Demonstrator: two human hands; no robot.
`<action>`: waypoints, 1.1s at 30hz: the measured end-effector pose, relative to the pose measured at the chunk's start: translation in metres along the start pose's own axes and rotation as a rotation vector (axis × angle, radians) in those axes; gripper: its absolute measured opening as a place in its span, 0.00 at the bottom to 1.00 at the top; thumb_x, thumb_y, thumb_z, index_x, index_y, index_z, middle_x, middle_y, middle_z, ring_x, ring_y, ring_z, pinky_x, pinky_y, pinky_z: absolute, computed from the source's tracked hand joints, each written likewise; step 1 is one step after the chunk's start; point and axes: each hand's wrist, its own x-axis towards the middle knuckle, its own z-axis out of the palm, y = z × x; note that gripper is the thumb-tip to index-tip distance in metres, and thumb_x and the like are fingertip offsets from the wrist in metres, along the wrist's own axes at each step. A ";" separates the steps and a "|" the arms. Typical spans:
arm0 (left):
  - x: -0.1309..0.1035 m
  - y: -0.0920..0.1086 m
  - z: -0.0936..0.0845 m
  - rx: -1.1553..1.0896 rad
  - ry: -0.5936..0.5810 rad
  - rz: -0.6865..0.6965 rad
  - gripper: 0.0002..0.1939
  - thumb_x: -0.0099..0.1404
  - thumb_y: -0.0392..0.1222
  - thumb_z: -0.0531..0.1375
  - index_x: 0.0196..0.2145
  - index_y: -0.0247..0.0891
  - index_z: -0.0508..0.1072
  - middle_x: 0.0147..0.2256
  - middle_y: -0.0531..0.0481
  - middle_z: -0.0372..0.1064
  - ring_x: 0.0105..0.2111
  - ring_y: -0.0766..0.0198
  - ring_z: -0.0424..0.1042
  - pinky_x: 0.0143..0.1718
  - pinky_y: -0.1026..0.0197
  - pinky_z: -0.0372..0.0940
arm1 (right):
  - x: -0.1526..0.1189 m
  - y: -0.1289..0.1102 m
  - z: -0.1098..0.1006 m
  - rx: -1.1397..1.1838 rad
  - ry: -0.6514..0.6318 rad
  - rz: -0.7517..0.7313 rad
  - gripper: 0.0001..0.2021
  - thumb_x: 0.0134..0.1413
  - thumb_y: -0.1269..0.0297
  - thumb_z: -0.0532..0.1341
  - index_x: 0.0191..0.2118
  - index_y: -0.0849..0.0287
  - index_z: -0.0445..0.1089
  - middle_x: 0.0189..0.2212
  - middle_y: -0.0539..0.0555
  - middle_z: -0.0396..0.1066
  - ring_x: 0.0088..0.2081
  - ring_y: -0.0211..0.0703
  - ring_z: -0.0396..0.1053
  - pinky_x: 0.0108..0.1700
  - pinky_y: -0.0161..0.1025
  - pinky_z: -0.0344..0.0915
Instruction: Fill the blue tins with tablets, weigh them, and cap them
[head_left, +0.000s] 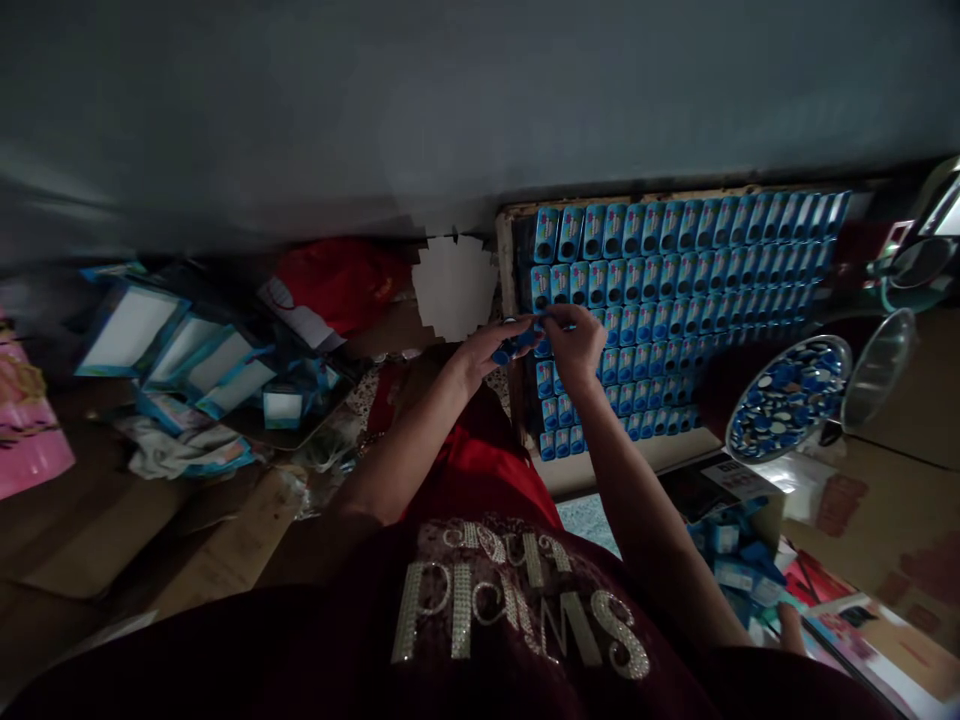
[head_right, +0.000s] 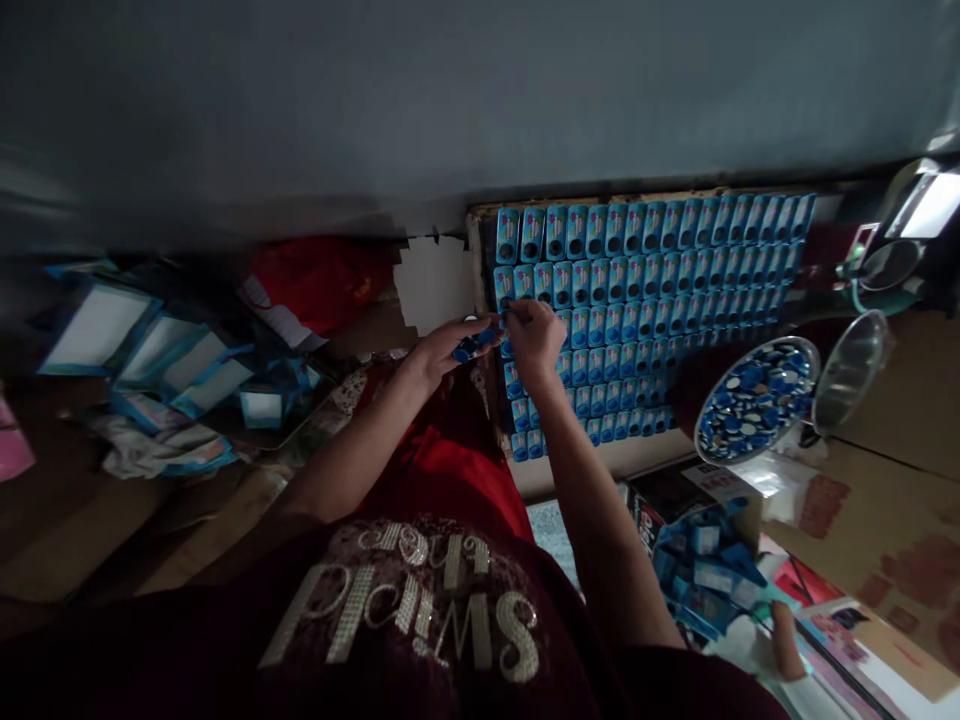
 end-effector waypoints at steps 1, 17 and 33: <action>-0.002 0.006 0.001 0.007 0.007 0.011 0.04 0.75 0.33 0.67 0.41 0.34 0.84 0.35 0.47 0.83 0.33 0.66 0.82 0.36 0.67 0.70 | 0.008 -0.002 0.000 -0.045 -0.003 -0.016 0.10 0.62 0.66 0.64 0.44 0.55 0.84 0.42 0.56 0.84 0.42 0.50 0.80 0.50 0.44 0.72; 0.008 0.018 -0.011 0.190 -0.105 -0.002 0.09 0.67 0.39 0.73 0.44 0.34 0.83 0.35 0.47 0.82 0.35 0.66 0.81 0.30 0.68 0.62 | 0.060 -0.047 -0.028 -0.557 -0.242 0.049 0.06 0.63 0.59 0.68 0.43 0.53 0.79 0.41 0.57 0.82 0.43 0.54 0.77 0.43 0.43 0.65; 0.001 -0.006 0.022 0.513 -0.126 -0.070 0.07 0.59 0.27 0.67 0.31 0.36 0.83 0.27 0.52 0.78 0.28 0.68 0.75 0.30 0.66 0.59 | 0.006 -0.001 -0.029 -0.225 -0.308 0.008 0.06 0.58 0.62 0.70 0.35 0.58 0.83 0.32 0.54 0.81 0.35 0.47 0.75 0.38 0.40 0.62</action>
